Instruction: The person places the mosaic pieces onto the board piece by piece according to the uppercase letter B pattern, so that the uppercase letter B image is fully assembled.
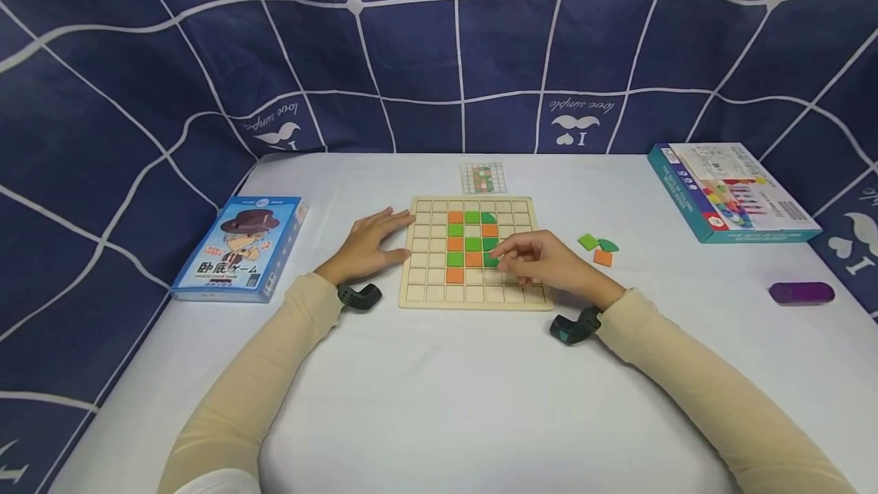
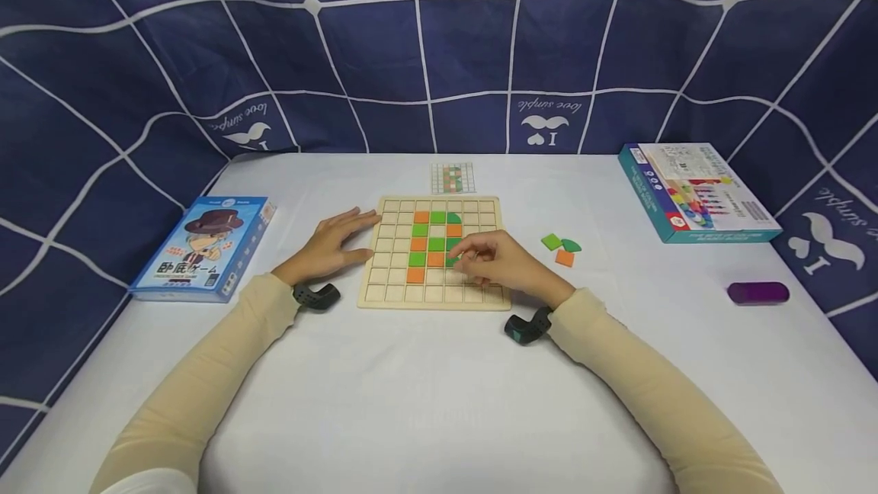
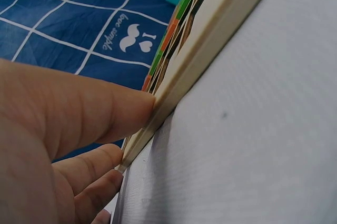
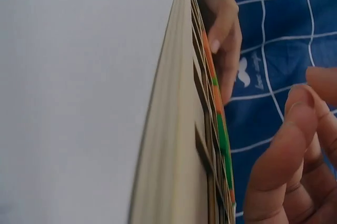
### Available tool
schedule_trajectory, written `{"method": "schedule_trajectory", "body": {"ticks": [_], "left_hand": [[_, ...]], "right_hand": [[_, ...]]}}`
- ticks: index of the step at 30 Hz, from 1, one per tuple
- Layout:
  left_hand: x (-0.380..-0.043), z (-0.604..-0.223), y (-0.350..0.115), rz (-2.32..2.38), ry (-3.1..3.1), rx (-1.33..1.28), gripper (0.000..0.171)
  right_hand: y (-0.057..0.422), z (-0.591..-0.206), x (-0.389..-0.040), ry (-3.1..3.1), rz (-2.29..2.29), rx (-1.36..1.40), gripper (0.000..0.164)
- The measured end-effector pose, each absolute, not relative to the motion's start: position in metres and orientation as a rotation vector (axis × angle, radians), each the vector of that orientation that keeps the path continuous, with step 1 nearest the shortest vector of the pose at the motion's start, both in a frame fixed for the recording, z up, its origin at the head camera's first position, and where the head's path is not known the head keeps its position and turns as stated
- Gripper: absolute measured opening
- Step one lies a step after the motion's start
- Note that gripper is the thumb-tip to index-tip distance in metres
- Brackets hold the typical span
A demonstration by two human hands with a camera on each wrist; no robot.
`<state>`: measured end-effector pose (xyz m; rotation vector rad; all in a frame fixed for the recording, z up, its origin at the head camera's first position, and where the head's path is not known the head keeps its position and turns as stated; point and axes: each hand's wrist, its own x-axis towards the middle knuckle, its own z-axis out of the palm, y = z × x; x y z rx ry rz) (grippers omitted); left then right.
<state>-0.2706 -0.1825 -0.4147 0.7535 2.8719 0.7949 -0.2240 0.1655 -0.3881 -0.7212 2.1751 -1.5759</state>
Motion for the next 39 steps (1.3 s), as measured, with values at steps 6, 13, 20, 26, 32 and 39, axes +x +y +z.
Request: {"method": "schedule_trajectory", "body": {"ticks": [6,13,20,26,32,39], "left_hand": [[-0.271,-0.414,-0.183,0.794,2.866,0.744,0.070],[-0.271,-0.416,-0.184,0.789,2.871,0.743,0.070],[-0.272,-0.416,-0.184,0.800,2.871,0.742,0.070],[-0.272,-0.416,-0.183,0.795,2.866,0.752,0.070],[-0.272,-0.415,-0.183,0.793,2.866,0.748,0.070],[-0.271,-0.414,-0.183,0.800,2.863,0.757,0.069]], "right_hand": [[0.195,-0.386,-0.223,2.205,-1.640,-0.749,0.027],[0.224,-0.384,-0.221,2.337,-1.571,-0.643,0.032],[0.244,-0.389,-0.220,2.430,-1.506,-0.598,0.025],[0.250,-0.392,-0.219,2.412,-1.508,-0.595,0.025],[0.254,-0.396,-0.221,2.390,-1.455,-0.569,0.025],[0.261,-0.399,-0.224,2.355,-1.388,-0.586,0.026]]}}
